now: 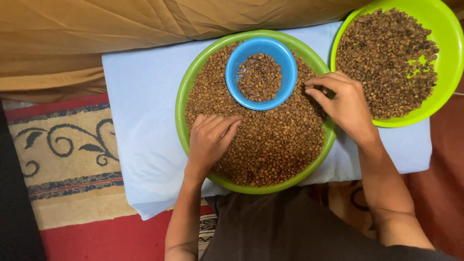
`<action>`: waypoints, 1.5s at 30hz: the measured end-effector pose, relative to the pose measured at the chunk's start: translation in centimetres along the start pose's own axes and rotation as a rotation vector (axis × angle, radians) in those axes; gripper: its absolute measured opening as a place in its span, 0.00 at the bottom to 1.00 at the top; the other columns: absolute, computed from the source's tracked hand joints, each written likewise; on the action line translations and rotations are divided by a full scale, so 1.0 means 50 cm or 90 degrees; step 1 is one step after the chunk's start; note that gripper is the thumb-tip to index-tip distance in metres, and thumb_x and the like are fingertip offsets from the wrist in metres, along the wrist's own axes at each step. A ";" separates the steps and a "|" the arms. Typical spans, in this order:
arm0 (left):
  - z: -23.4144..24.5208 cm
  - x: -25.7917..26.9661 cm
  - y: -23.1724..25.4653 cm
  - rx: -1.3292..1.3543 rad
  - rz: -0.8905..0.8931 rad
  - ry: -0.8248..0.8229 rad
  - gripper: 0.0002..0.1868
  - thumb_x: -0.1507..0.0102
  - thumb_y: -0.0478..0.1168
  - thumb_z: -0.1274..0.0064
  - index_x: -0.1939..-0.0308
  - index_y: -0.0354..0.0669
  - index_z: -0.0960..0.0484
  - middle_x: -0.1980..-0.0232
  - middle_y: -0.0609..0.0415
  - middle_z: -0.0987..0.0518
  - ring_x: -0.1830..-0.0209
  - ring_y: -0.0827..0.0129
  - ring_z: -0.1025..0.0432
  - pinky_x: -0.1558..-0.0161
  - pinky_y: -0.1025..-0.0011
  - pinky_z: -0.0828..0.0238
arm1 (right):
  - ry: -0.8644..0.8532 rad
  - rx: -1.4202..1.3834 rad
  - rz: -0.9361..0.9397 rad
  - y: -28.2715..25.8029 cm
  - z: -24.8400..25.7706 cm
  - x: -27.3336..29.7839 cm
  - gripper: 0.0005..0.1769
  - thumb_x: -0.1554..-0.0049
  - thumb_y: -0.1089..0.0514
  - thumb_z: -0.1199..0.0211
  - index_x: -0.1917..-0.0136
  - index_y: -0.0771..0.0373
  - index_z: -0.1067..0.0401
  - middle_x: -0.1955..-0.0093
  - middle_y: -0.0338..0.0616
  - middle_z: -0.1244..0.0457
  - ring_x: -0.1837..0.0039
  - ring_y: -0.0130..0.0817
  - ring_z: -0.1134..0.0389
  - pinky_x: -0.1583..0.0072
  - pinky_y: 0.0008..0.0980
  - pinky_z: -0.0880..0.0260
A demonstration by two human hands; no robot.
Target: Manually sorting coffee beans by picking individual beans from a large green bowl and placing them into a smaller blue bowl.
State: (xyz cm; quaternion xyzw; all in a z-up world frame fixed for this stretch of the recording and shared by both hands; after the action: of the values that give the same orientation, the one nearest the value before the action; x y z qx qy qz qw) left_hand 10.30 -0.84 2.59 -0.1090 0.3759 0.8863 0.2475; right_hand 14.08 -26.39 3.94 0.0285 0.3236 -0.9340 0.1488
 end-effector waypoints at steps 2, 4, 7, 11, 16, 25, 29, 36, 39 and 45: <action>0.003 0.001 -0.002 0.006 0.004 0.003 0.05 0.34 0.39 0.40 0.54 0.49 0.14 0.78 0.60 0.26 0.73 0.69 0.27 0.62 0.73 0.37 | 0.011 -0.031 0.008 -0.009 0.001 -0.006 0.08 0.40 0.67 0.28 0.46 0.68 0.19 0.51 0.54 0.28 0.57 0.42 0.34 0.51 0.41 0.31; 0.006 0.002 -0.004 0.011 0.008 0.007 0.05 0.33 0.38 0.40 0.54 0.49 0.14 0.78 0.60 0.26 0.73 0.69 0.27 0.62 0.73 0.37 | 0.020 -0.063 0.017 -0.021 -0.003 -0.020 0.07 0.41 0.68 0.28 0.47 0.68 0.19 0.52 0.52 0.28 0.59 0.38 0.36 0.52 0.40 0.32; 0.010 0.007 -0.006 0.007 0.014 0.008 0.04 0.33 0.38 0.40 0.54 0.47 0.14 0.78 0.60 0.25 0.74 0.69 0.27 0.63 0.73 0.37 | 0.012 -0.070 0.076 -0.051 -0.026 -0.048 0.07 0.42 0.68 0.27 0.49 0.66 0.18 0.52 0.53 0.28 0.60 0.40 0.35 0.52 0.40 0.31; 0.023 0.027 -0.014 -0.022 0.012 0.038 0.05 0.34 0.40 0.39 0.54 0.50 0.14 0.77 0.61 0.27 0.74 0.70 0.29 0.63 0.73 0.38 | -0.027 0.075 0.132 -0.077 -0.068 -0.072 0.07 0.39 0.60 0.28 0.48 0.62 0.18 0.47 0.48 0.29 0.50 0.46 0.36 0.46 0.43 0.32; 0.049 0.047 -0.013 -0.051 0.021 0.074 0.04 0.33 0.40 0.40 0.54 0.51 0.14 0.73 0.61 0.26 0.70 0.68 0.28 0.63 0.71 0.37 | -0.079 0.178 0.140 -0.097 -0.101 -0.088 0.08 0.38 0.56 0.31 0.48 0.61 0.18 0.48 0.47 0.32 0.47 0.44 0.39 0.45 0.41 0.36; 0.040 0.071 0.009 -0.230 0.005 -0.010 0.07 0.31 0.46 0.43 0.52 0.52 0.17 0.58 0.61 0.27 0.59 0.72 0.31 0.55 0.71 0.44 | -0.091 0.185 0.135 -0.105 -0.098 -0.062 0.12 0.36 0.52 0.32 0.45 0.61 0.19 0.47 0.47 0.32 0.47 0.42 0.38 0.48 0.38 0.38; 0.010 0.085 0.003 -0.176 0.016 -0.120 0.15 0.35 0.50 0.39 0.47 0.51 0.17 0.54 0.59 0.22 0.55 0.68 0.28 0.52 0.67 0.44 | -0.132 0.176 0.145 -0.135 -0.090 -0.015 0.12 0.37 0.53 0.34 0.48 0.63 0.19 0.50 0.50 0.30 0.48 0.40 0.35 0.49 0.35 0.36; 0.010 0.079 0.016 -0.126 0.032 -0.122 0.08 0.32 0.42 0.42 0.49 0.52 0.15 0.57 0.62 0.18 0.58 0.74 0.24 0.54 0.73 0.41 | -0.210 0.140 0.197 -0.190 -0.136 0.068 0.10 0.39 0.53 0.36 0.51 0.59 0.19 0.53 0.46 0.29 0.49 0.36 0.33 0.51 0.31 0.33; 0.009 0.079 0.014 -0.124 0.043 -0.115 0.08 0.32 0.42 0.42 0.49 0.52 0.15 0.57 0.62 0.17 0.57 0.74 0.23 0.54 0.74 0.40 | -0.227 0.139 0.202 -0.187 -0.161 0.083 0.09 0.39 0.52 0.36 0.52 0.56 0.18 0.52 0.41 0.29 0.48 0.32 0.35 0.51 0.29 0.35; 0.013 0.087 0.019 -0.094 0.059 -0.109 0.09 0.31 0.40 0.43 0.47 0.52 0.16 0.55 0.61 0.17 0.53 0.73 0.22 0.50 0.74 0.38 | -0.250 0.268 0.198 -0.169 -0.176 0.096 0.10 0.46 0.63 0.32 0.50 0.54 0.18 0.48 0.40 0.29 0.45 0.33 0.36 0.50 0.30 0.36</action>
State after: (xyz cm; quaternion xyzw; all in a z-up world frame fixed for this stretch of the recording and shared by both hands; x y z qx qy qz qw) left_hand 6.09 0.64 1.98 -0.0332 0.2917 0.9282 0.2288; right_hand 6.61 -15.92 1.34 -0.0732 0.0807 -0.9341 0.3401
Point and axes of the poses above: each hand's wrist, its own x-axis away from the middle knuckle, its own z-axis out of the back of the hand, y = z × x, the point moved 10 cm from there along -x, towards the middle knuckle
